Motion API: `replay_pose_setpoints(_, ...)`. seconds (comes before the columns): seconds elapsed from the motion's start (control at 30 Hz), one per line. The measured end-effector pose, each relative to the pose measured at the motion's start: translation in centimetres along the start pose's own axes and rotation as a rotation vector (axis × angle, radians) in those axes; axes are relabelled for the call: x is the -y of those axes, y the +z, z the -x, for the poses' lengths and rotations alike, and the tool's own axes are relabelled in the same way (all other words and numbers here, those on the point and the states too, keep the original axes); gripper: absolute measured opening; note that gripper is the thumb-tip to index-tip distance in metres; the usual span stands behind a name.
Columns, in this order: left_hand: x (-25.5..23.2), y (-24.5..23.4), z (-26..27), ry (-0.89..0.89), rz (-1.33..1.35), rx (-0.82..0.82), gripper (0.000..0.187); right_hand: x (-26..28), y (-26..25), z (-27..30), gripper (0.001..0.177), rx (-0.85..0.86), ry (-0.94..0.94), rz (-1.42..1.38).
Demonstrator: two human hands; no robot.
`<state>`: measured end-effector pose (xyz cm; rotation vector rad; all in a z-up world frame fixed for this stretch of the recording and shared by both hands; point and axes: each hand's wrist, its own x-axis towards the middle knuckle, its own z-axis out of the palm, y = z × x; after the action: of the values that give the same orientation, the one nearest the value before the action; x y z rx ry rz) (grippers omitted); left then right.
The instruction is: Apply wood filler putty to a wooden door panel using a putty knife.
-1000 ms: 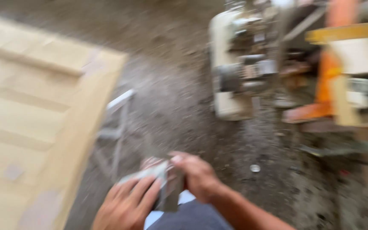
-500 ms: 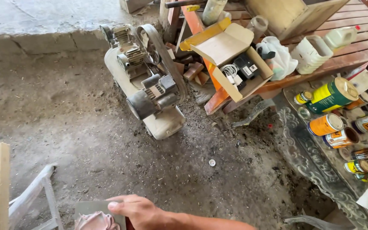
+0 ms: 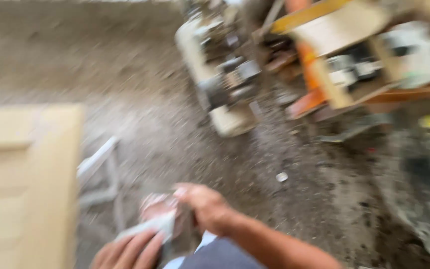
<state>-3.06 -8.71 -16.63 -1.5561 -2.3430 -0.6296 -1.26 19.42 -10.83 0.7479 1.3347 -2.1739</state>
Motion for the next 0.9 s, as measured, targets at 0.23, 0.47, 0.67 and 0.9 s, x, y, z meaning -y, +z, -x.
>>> replay_pose_setpoints(0.23, -8.2, -15.0, -11.8, -0.341, 0.218, 0.15, 0.047, 3.7, 0.1, 1.9, 0.046, 0.205, -0.025, -0.2)
replay_pose_setpoints(0.47, -9.0, -17.3, -11.9, -0.43, 0.41, -0.056, 0.046, 4.4, 1.7, 2.1, 0.057, 0.252, 0.147, -0.313)
replay_pose_setpoints(0.67, -9.1, -13.7, -9.0, -0.152, -0.098, -0.219, 0.034, 4.4, 3.3, 2.2, 0.062, 0.327, 0.161, -0.372)
replay_pose_setpoints(0.9, -8.9, -10.3, -6.4, -0.113, -0.222, -0.275, 0.029, 3.8, 3.7, 2.3, 0.058, 0.378, 0.133, -0.404)
